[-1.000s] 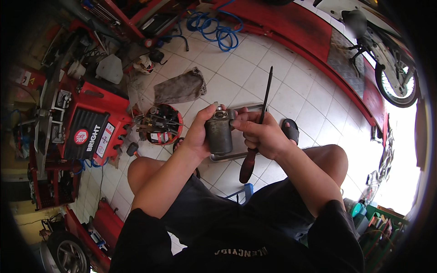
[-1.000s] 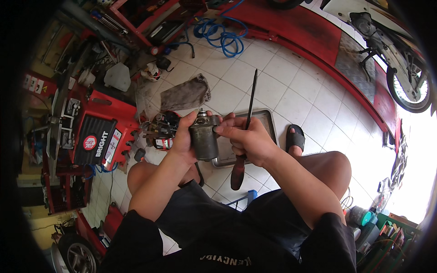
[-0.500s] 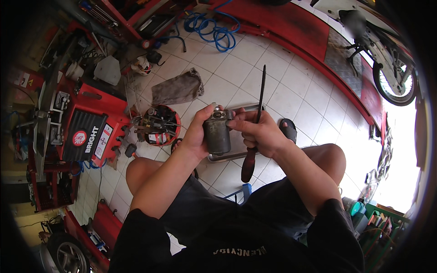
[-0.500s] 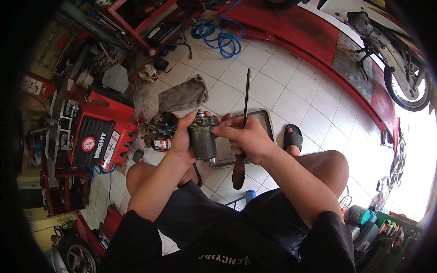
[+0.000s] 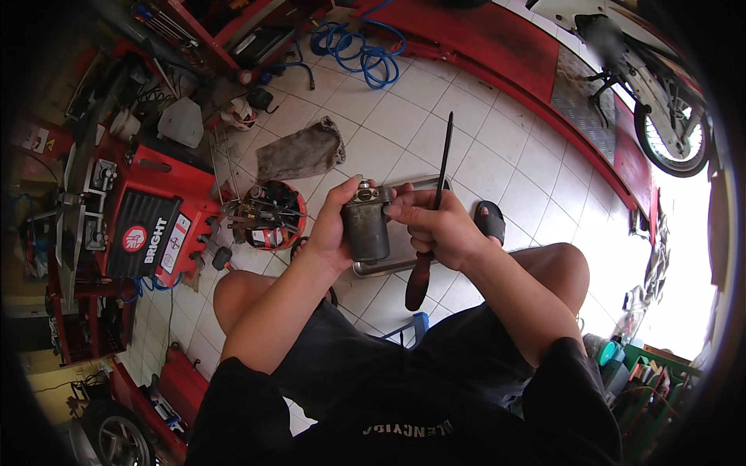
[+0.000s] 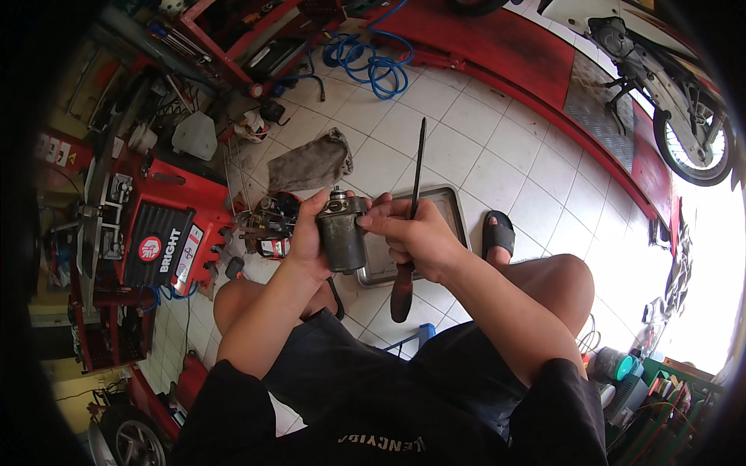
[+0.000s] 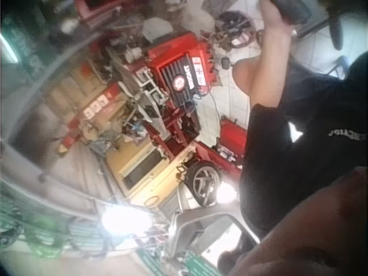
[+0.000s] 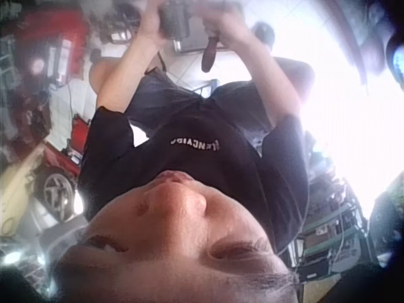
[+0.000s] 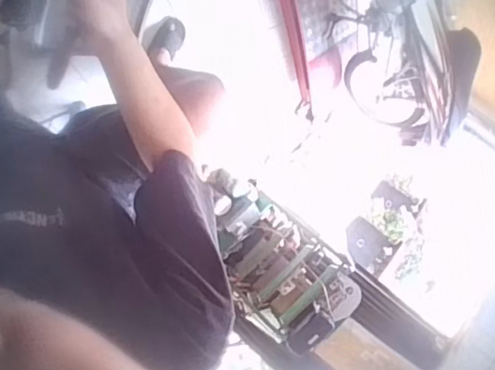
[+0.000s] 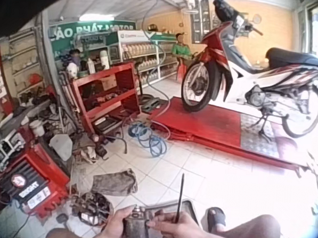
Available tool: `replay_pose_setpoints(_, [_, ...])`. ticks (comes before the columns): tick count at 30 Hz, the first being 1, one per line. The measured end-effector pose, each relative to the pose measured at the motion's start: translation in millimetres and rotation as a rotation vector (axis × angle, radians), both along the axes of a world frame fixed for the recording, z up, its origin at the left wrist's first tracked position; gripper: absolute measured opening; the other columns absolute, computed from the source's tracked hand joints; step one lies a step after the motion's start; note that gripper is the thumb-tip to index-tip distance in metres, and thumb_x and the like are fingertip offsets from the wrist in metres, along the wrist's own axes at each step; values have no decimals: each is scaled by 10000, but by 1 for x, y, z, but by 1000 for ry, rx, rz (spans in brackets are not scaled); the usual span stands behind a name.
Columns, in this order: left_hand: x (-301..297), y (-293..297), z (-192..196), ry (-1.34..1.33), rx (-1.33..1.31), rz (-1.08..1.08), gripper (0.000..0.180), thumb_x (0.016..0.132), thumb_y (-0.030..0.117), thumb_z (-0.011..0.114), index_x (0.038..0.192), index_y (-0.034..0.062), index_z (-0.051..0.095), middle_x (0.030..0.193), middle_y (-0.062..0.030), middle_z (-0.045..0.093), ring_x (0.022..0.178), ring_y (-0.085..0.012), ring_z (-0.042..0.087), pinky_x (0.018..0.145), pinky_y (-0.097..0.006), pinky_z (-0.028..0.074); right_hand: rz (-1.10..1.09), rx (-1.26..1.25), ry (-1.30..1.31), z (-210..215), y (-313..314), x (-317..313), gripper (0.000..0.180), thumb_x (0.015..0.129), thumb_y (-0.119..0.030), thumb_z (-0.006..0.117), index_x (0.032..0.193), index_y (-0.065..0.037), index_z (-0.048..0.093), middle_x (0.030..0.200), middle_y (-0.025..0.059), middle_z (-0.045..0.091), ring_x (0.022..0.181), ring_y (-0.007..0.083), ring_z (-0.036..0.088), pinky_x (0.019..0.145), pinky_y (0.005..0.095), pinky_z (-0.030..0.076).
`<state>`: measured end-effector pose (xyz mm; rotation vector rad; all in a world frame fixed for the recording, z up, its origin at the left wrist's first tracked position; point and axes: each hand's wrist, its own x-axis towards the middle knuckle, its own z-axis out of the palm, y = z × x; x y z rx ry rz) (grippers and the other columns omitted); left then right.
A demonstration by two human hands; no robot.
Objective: The person disassembles a small electric motor using a screwdriver. They remove the end caps and internal components, placing the parts into a metal tray on the floor.
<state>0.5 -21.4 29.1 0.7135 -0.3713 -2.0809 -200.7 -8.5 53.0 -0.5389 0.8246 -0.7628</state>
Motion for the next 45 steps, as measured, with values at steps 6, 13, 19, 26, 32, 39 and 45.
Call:
replay_pose_setpoints(6, [0, -1, -1, -20, -4, 2, 417, 920, 435, 651, 1088, 58, 595, 1106, -159, 693, 1058, -255, 670, 981, -374, 518, 5, -14, 6, -2, 1, 0, 137, 908, -130, 754, 964, -36, 671, 625, -86, 457, 464, 23, 297, 459, 255, 195])
replay_pose_setpoints(13, [0, -2, -7, -26, -10, 12, 454, 911, 457, 636, 1079, 36, 604, 1113, -189, 687, 1157, -325, 637, 1029, -405, 499, -2, -24, 30, -1, 1, 1, 169, 892, -151, 780, 945, -45, 659, 620, -89, 450, 459, 26, 291, 460, 255, 197])
replay_pose_setpoints(19, [-3, 0, -1, 13, 8, 5, 406, 934, 426, 643, 1095, 58, 576, 1103, -149, 686, 1061, -245, 666, 996, -369, 507, -10, -33, 26, -2, 2, 2, 174, 892, -147, 782, 931, -35, 655, 624, -82, 466, 457, 26, 298, 449, 257, 196])
replay_pose_setpoints(26, [0, -1, -5, 16, 32, 29, 478, 905, 494, 628, 1061, 43, 621, 1111, -187, 680, 1304, -371, 542, 1095, -445, 455, 0, -36, 26, 2, 3, 2, 158, 898, -128, 776, 941, -28, 660, 625, -80, 471, 458, 22, 310, 443, 255, 203])
replay_pose_setpoints(32, [5, -15, 19, 147, 10, 117, 520, 963, 421, 600, 1017, -95, 576, 1135, -252, 625, 1318, -383, 514, 1126, -440, 466, -74, -12, -9, -17, -12, -12, 148, 914, -138, 753, 931, -36, 647, 607, -99, 419, 458, 28, 270, 455, 253, 197])
replay_pose_setpoints(39, [25, -36, 25, 117, 25, 363, 629, 958, 435, 588, 1055, -185, 545, 1174, -281, 569, 1254, -398, 552, 1136, -458, 458, -115, 405, 570, -219, -33, -18, 242, 881, -151, 767, 749, -79, 577, 576, -45, 351, 448, 89, 269, 432, 302, 210])
replay_pose_setpoints(45, [35, -45, 17, 61, 80, 444, 606, 941, 401, 636, 1084, -175, 516, 1141, -237, 558, 1233, -385, 567, 1116, -443, 478, -98, 614, 775, -368, 34, 23, 247, 809, -152, 789, 728, -62, 574, 595, 12, 421, 451, 140, 337, 427, 332, 278])
